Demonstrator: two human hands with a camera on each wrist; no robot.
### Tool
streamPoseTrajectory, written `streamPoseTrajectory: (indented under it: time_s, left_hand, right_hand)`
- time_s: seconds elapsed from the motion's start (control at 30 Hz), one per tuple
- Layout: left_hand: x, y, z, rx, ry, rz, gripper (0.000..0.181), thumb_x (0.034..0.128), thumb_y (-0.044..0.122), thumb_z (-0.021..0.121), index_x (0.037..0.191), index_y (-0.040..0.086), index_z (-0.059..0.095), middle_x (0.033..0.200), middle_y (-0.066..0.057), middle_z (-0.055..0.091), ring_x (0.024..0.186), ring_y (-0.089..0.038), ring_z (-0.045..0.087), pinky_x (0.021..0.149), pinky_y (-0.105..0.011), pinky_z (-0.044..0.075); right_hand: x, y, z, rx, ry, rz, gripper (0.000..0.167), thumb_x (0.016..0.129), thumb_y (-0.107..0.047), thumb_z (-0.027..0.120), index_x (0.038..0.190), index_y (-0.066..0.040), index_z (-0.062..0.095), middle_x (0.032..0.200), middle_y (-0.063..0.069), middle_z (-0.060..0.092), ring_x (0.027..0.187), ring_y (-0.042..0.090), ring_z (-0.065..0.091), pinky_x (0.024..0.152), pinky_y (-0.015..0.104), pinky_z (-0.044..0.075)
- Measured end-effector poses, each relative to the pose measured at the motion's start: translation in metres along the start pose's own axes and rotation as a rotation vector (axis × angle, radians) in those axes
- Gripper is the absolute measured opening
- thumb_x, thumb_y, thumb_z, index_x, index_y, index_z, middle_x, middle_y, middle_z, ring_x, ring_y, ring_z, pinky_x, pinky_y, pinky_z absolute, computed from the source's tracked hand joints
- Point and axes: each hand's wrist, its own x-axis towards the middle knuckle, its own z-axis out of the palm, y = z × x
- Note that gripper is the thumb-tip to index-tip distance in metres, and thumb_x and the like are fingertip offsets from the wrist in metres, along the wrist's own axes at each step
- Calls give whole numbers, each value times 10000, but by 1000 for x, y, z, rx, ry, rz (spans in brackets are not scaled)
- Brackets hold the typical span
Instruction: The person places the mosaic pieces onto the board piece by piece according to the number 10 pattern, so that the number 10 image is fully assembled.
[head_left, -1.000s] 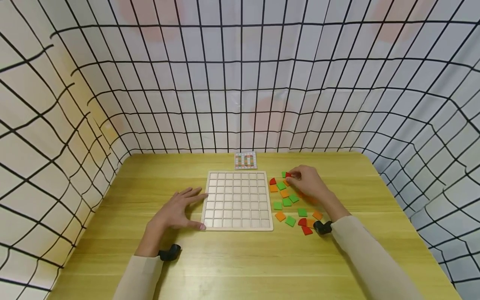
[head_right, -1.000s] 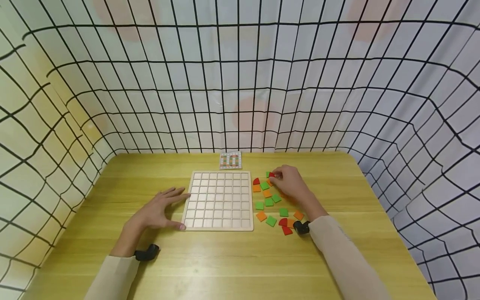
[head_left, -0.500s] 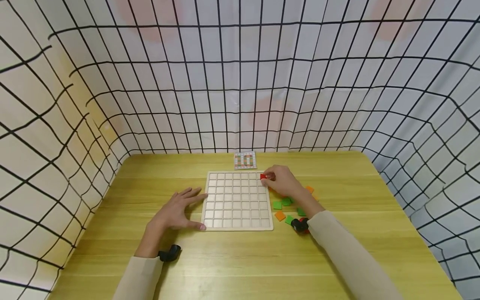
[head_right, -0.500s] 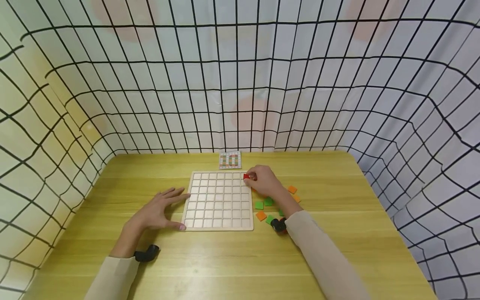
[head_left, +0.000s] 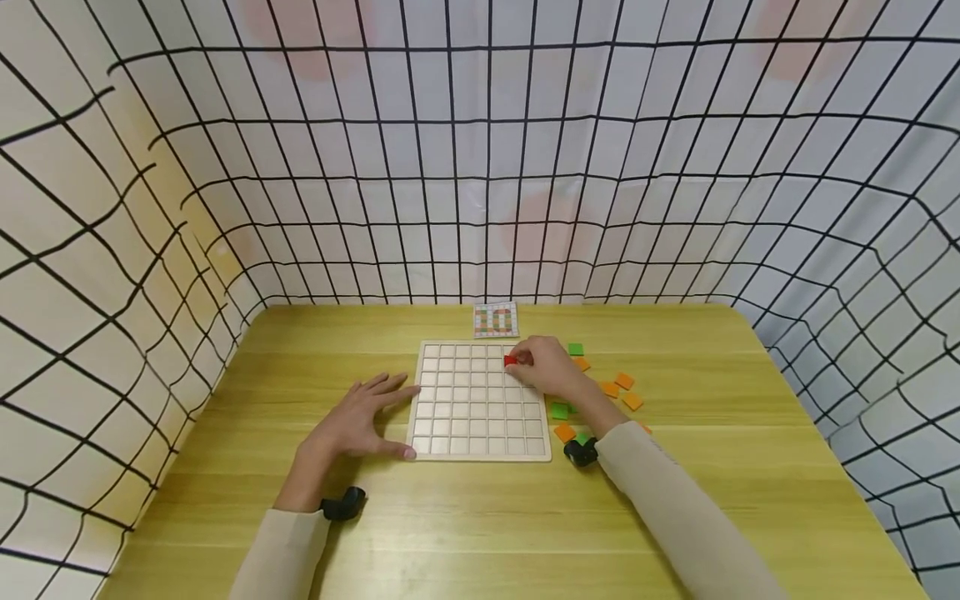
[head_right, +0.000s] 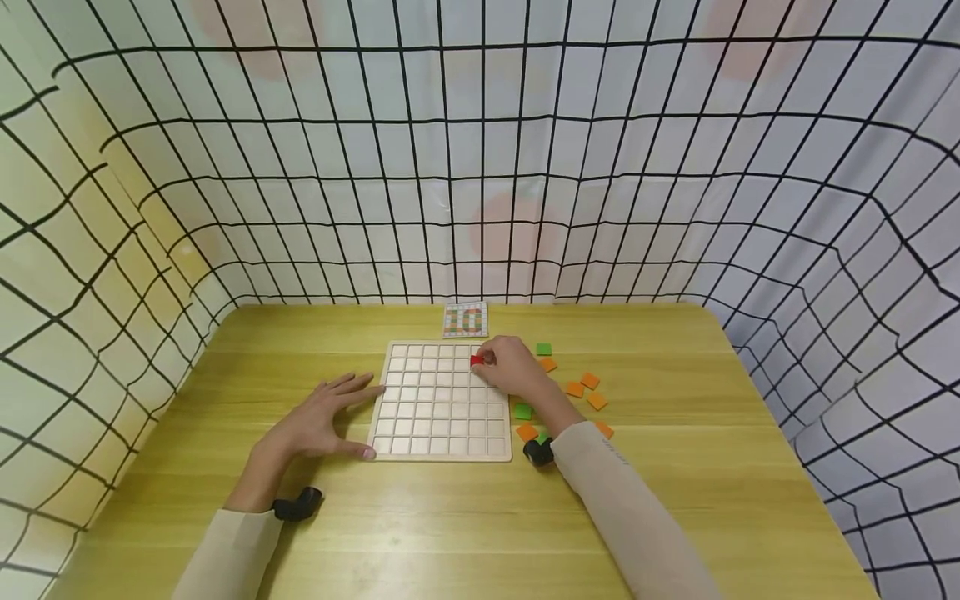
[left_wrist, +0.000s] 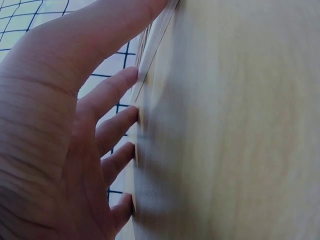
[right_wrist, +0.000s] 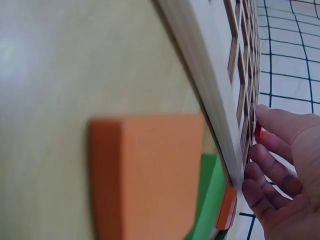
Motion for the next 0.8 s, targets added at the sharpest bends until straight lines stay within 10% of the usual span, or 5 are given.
streamPoseTrajectory:
  time_s: [0.8]
  left_hand:
    - [2, 2, -1, 7, -3, 6, 1046, 681, 745, 807, 1566, 311, 456, 1691, -100, 315, 1568, -419, 237, 1223, -741, 138]
  right_hand:
    - [-2, 3, 1, -20, 23, -29, 299, 952, -265, 747, 1171, -62, 767, 998, 63, 700, 877, 197, 605, 796, 354, 550]
